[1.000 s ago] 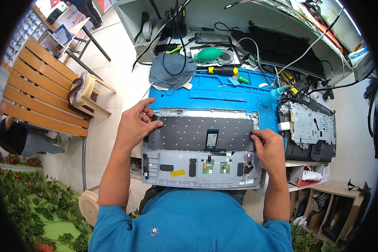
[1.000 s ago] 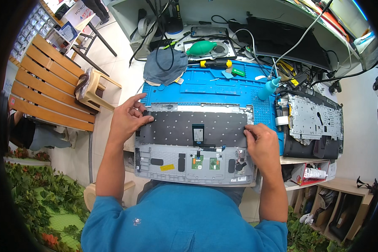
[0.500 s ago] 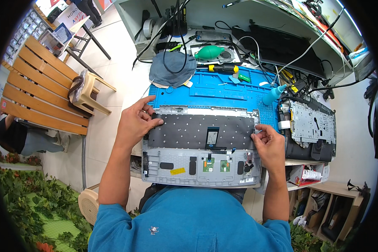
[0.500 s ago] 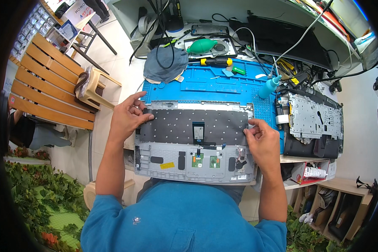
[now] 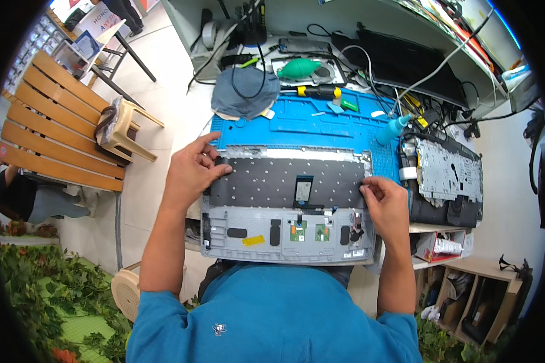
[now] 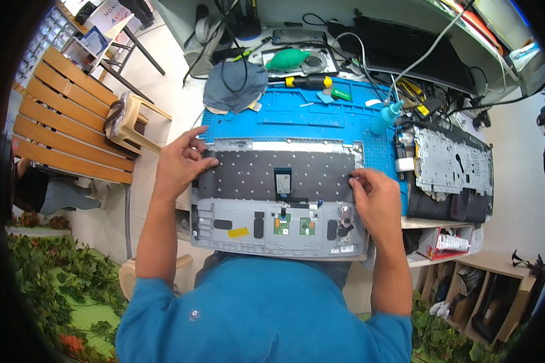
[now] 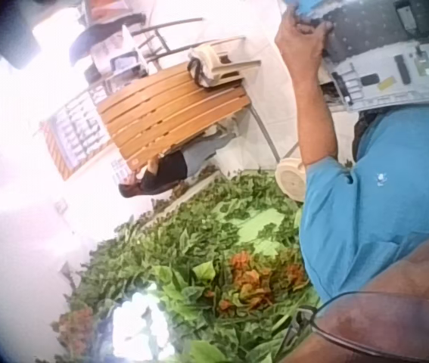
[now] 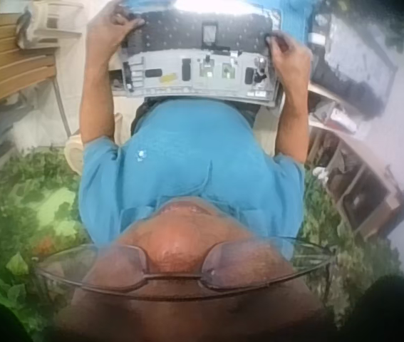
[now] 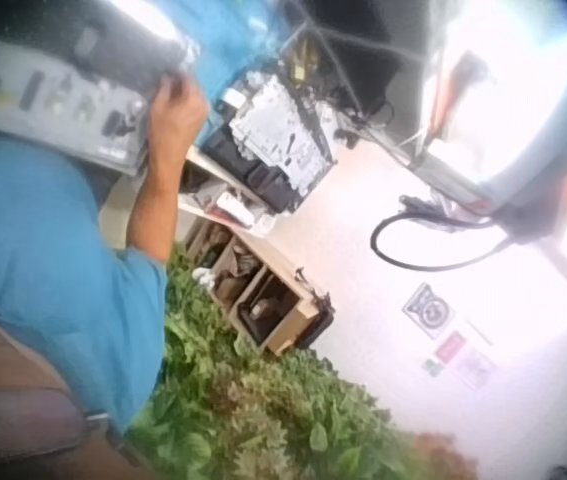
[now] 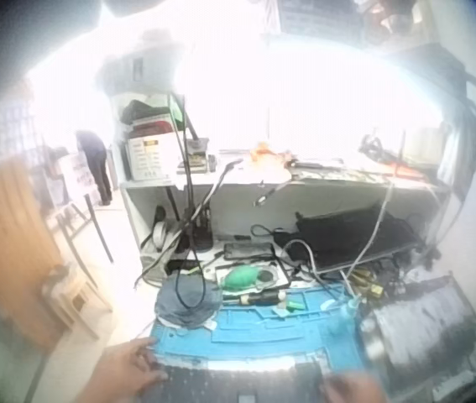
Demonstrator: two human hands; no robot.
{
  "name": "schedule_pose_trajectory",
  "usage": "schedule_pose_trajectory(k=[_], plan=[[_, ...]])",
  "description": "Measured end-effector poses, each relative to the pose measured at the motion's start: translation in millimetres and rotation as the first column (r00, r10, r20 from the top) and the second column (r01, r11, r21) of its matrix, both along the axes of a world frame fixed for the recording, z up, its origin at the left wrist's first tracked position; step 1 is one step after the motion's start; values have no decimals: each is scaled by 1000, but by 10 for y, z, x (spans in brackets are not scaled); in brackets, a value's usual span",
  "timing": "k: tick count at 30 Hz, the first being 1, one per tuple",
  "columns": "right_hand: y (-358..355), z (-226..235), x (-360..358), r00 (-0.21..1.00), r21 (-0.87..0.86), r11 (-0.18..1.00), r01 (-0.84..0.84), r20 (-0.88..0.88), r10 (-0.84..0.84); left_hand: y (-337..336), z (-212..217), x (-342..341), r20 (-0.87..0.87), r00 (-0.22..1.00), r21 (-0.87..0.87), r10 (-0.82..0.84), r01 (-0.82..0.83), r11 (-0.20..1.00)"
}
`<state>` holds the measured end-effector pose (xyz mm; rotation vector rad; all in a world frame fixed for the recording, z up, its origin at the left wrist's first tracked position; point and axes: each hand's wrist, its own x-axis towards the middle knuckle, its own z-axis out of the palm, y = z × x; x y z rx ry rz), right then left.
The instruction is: The person aligns a black perforated metal sheet onto the internal chassis of a disassembled electronic device. They adjust the sheet's position multiple times to ensure it fits correctly over the internal components. The person then picks up a second, larger metal sheet and places it on top of the first one, continuing to align the parts.
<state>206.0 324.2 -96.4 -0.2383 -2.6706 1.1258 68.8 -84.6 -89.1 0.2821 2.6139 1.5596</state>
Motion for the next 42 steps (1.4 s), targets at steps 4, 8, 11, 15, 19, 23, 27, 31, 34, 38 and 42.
schedule_pose_trajectory(k=[4, 8, 11, 15, 19, 23, 27, 31, 34, 38, 42], plan=[[-44, 40, -42, 1000, -9, 1000, -3, 11, 3, -21, -12, 17, 12, 1000, -2, 6, -6, 1000], [-65, 71, -11, 1000, 53, 999, -10, -14, 11, -12, -20, 26, -26, 1000, -33, -10, 9, 999], [-76, 92, -4, 1000, 82, 997, -14, -12, 15, 1, 0, 37, -52, 999, -54, -12, 10, 998], [-91, 107, -10, 999, 77, 997, -23, -22, 25, -17, -32, 44, -65, 998, -29, -12, 10, 1000], [-85, 106, -6, 1000, 72, 997, -25, -15, 26, -21, -71, 43, -96, 995, -31, -15, 12, 999], [-93, 123, -12, 1000, 90, 996, -21, -1, 21, -13, -72, 71, -134, 991, -61, -9, 1, 998], [-113, 142, -6, 1000, 101, 995, -13, 10, 12, -11, -72, 87, -167, 986, -67, -17, 5, 998], [-112, 123, -2, 1000, 119, 993, -14, -14, 16, 13, -45, 118, -218, 976, -115, -19, -6, 993], [-104, 101, -5, 1000, 118, 993, -18, -14, 20, -8, -83, 124, -254, 967, -112, -28, -1, 994], [-113, 106, 0, 1000, 105, 994, -16, -15, 18, -13, -96, 125, -289, 957, -114, -32, -1, 993], [-114, 113, 5, 1000, 108, 994, -9, 7, 9, -21, -136, 129, -309, 951, -106, -34, 1, 994]])
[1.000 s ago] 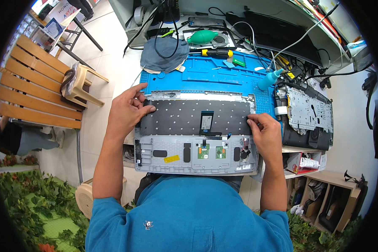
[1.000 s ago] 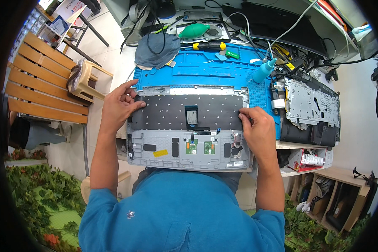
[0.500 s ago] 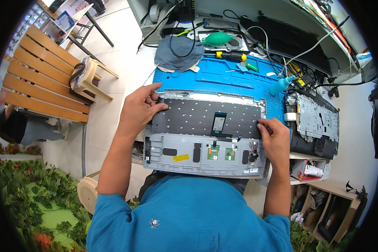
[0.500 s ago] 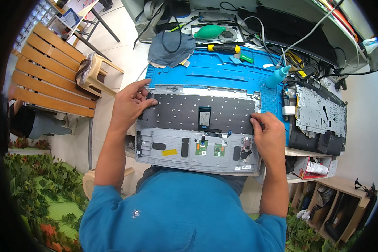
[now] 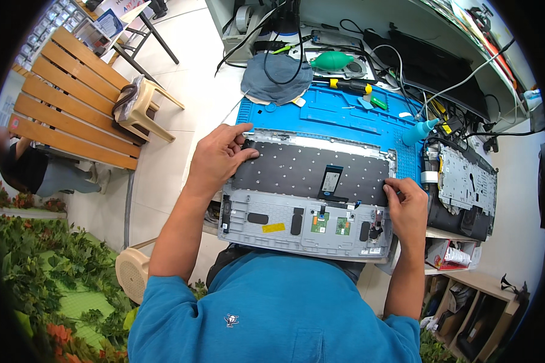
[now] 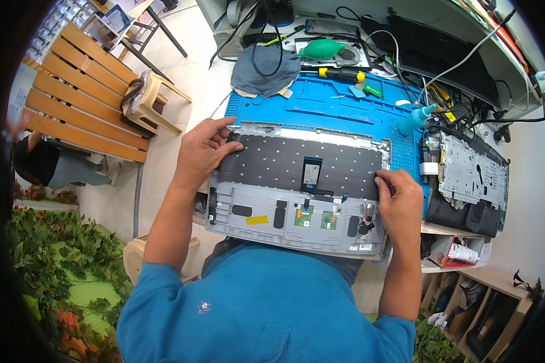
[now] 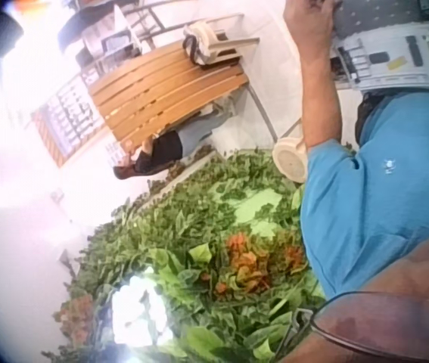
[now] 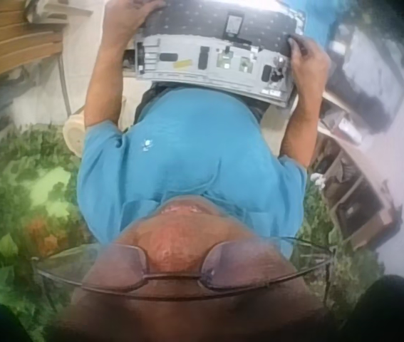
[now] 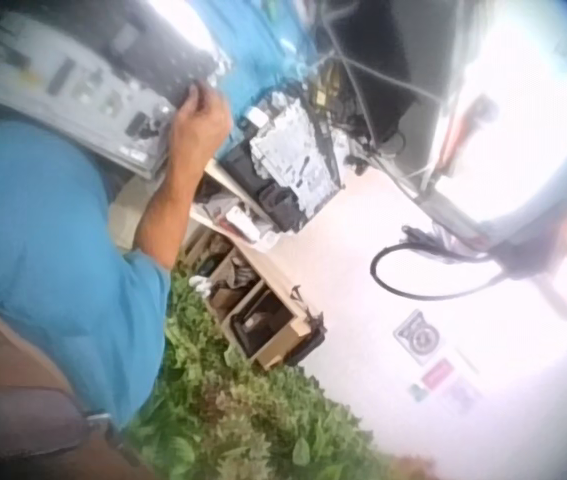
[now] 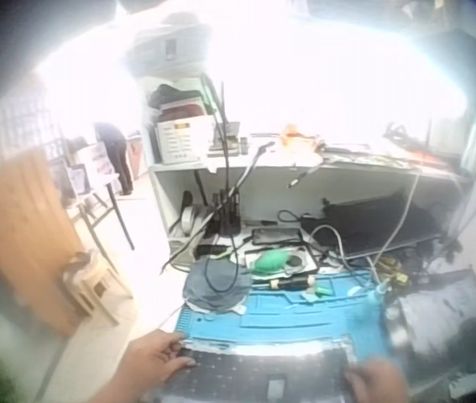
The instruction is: The person aligns a black perforated metal sheet onto the internal chassis of a disassembled electronic device. They adjust the sheet's position multiple times to ensure it fits correctly over the internal components. The person then picks up a second, larger metal sheet and places it on top of the first one, continuing to align the parts.
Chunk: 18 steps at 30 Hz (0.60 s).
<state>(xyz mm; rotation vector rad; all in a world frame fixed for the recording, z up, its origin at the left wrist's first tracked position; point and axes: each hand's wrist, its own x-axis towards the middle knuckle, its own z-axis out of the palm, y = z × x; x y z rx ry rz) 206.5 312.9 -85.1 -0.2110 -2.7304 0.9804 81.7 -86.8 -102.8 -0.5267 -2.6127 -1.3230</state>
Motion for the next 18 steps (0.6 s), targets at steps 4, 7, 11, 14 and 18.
schedule_pose_trajectory(k=[4, 7, 11, 14, 18], plan=[[13, -1, -4, 1000, 21, 1000, -5, 3, 5, 9, 16, 19, -18, 1000, -30, -1, 0, 1000], [31, -8, -5, 1000, 46, 999, -8, 5, 8, 13, 58, 30, -50, 999, -70, 9, -12, 997], [31, -21, -5, 1000, 45, 999, -2, 4, 2, -26, 174, 51, -135, 990, -168, 30, -53, 984], [33, -8, -8, 1000, 25, 1000, -6, 16, 6, -53, 205, 96, -179, 984, -210, 9, -47, 977], [36, -4, -13, 1000, 32, 999, -27, -12, 27, 52, 244, 179, -220, 963, -291, -157, 88, 953]])
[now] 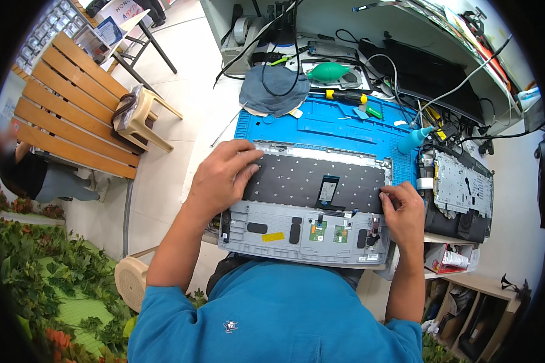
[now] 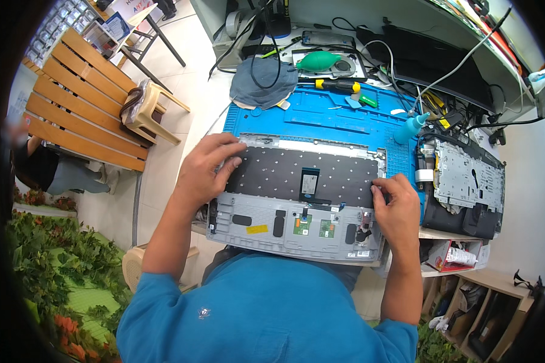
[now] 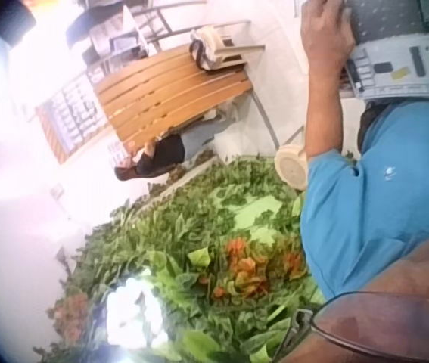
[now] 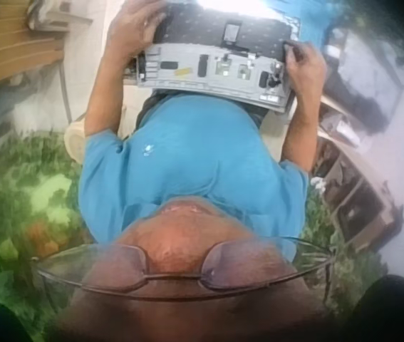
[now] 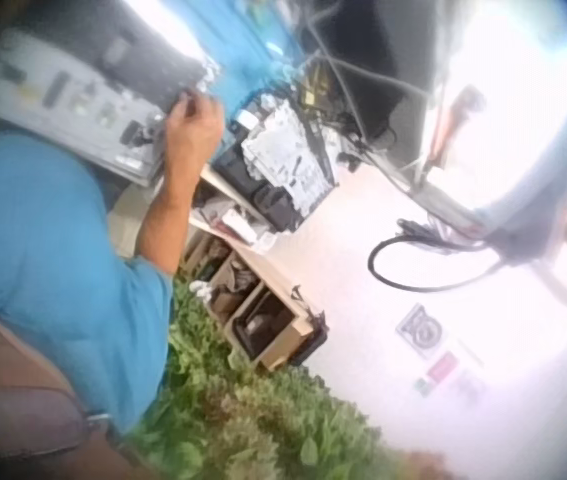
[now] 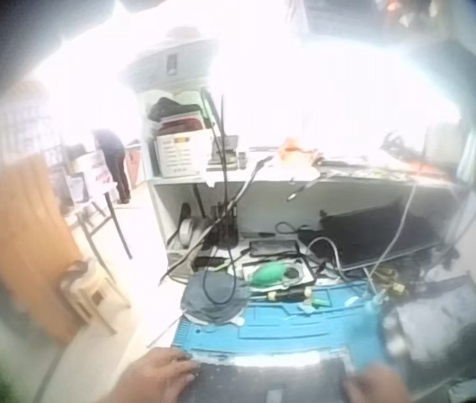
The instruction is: The person aligns a black perforated metal sheet onto the internal chassis of a disassembled electronic device. They adjust the sheet's position multiple times to ensure it fits correctly over the internal components. The person then picks up a second, larger metal sheet and places it on top of the first one, continuing to align the parts.
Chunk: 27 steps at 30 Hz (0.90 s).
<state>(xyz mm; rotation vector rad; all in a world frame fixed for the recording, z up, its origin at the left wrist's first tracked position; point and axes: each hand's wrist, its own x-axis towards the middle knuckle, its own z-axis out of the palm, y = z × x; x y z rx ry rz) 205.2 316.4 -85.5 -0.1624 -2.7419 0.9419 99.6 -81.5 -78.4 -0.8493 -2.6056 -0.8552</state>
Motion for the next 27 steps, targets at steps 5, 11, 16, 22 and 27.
schedule_pose_trajectory(k=[5, 11, 16, 22, 27], plan=[[61, -31, 14, 998, 32, 999, -32, -45, 33, 222, 30, 56, 71, 989, -127, -132, 140, 982], [2, 125, -28, 976, 135, 982, -135, -156, 155, 286, 52, 74, 116, 983, -134, -139, 154, 979], [-44, 120, -92, 931, 235, 917, -321, -99, 352, 425, 101, 60, 111, 975, -190, -192, 211, 959], [-102, 17, -98, 914, 269, 889, -371, -60, 400, 403, 36, 57, 128, 975, -250, -181, 209, 946], [-115, -3, -95, 918, 237, 896, -376, -39, 395, 372, 21, 73, 157, 977, -274, -147, 186, 944]])
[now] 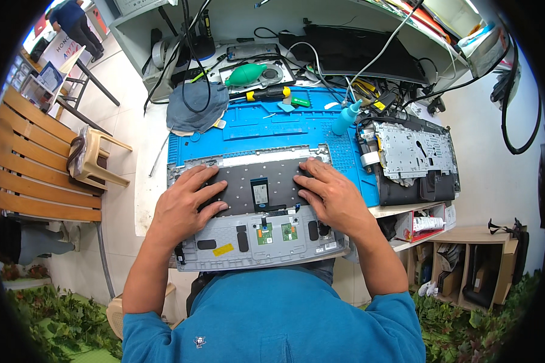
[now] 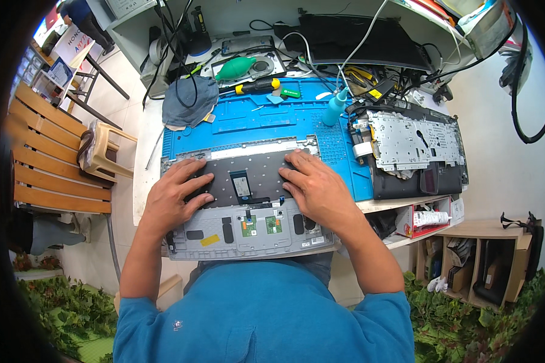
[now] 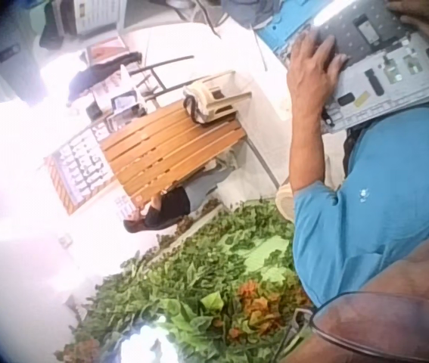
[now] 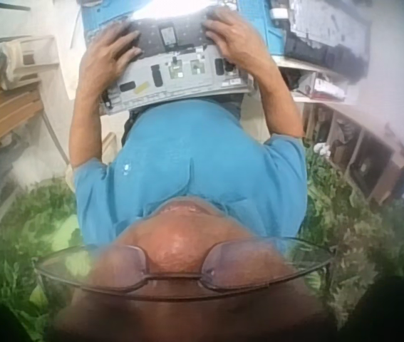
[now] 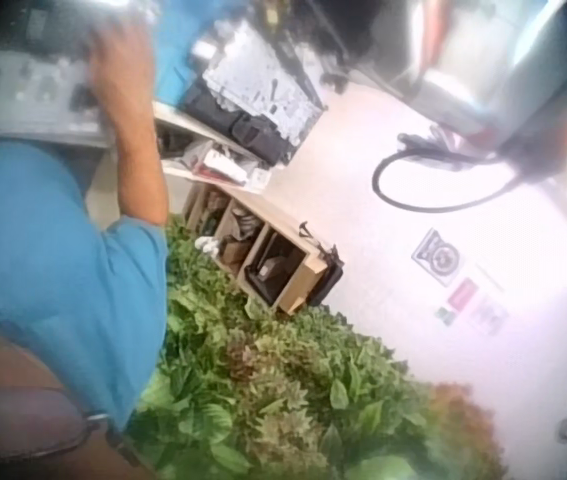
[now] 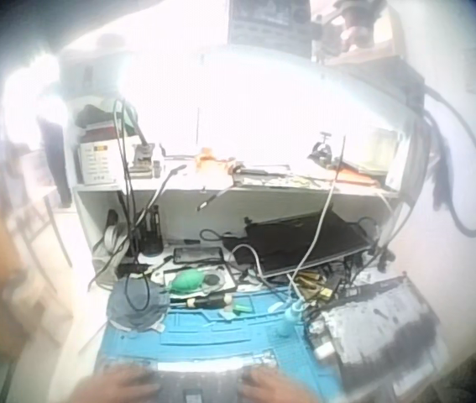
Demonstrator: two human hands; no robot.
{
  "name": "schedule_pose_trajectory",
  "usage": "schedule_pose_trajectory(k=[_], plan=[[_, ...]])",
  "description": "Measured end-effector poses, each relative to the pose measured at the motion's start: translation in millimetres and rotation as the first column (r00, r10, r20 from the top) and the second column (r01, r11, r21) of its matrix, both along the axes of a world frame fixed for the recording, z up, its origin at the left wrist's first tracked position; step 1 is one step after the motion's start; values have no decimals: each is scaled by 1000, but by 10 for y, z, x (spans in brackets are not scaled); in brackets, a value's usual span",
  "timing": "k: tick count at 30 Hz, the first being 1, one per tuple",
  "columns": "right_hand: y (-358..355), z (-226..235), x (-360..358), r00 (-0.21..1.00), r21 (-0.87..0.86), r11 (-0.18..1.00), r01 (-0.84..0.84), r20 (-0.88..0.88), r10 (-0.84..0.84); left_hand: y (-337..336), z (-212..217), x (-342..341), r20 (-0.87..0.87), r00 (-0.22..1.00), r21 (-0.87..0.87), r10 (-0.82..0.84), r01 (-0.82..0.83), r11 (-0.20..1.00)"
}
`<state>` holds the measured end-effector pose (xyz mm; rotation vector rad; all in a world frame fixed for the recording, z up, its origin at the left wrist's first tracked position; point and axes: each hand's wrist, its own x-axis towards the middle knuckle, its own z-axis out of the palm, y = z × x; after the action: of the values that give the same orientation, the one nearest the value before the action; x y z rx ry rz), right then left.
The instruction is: The person aligns a black perforated metal sheet onto the internal chassis of a disassembled electronic device. They adjust the sheet's position multiple times to ensure it fits correctly over the internal components. The person then picks up a second, larger metal sheet and places it on top of the first one, continuing to align the parts.
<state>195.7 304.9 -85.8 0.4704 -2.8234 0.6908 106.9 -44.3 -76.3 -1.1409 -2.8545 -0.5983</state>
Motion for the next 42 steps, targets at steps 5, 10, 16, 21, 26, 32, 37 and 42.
schedule_pose_trajectory(k=[5, 10, 16, 21, 26, 32, 37, 42], plan=[[0, -2, 12, 999, -40, 999, 18, 40, -17, -17, -9, -9, 5, 1000, 2, 3, -3, 1000], [15, -23, 18, 998, -42, 998, 36, 50, -34, -17, -33, -12, -2, 1000, 20, -2, 2, 1000], [14, 4, 16, 998, -34, 999, 38, 54, -36, -27, -72, -14, -12, 1000, 29, -4, 4, 1000], [42, -10, 15, 999, -31, 999, 27, 45, -26, -33, -37, -12, 5, 1000, 13, 7, -7, 1000], [80, 22, 2, 998, -38, 999, 8, 66, -5, -51, -39, -1, 2, 1000, 17, 11, -11, 1000], [66, 36, -15, 999, -39, 998, 42, 37, -40, -46, -28, -4, -21, 1000, -4, -4, 4, 1000], [-89, 188, -23, 998, -36, 997, -65, -1, 65, -46, -16, -19, -13, 1000, 8, -16, 16, 1000], [-81, 183, -19, 997, -20, 997, -75, -19, 75, -56, 2, -30, -61, 998, 70, -15, 19, 997]])
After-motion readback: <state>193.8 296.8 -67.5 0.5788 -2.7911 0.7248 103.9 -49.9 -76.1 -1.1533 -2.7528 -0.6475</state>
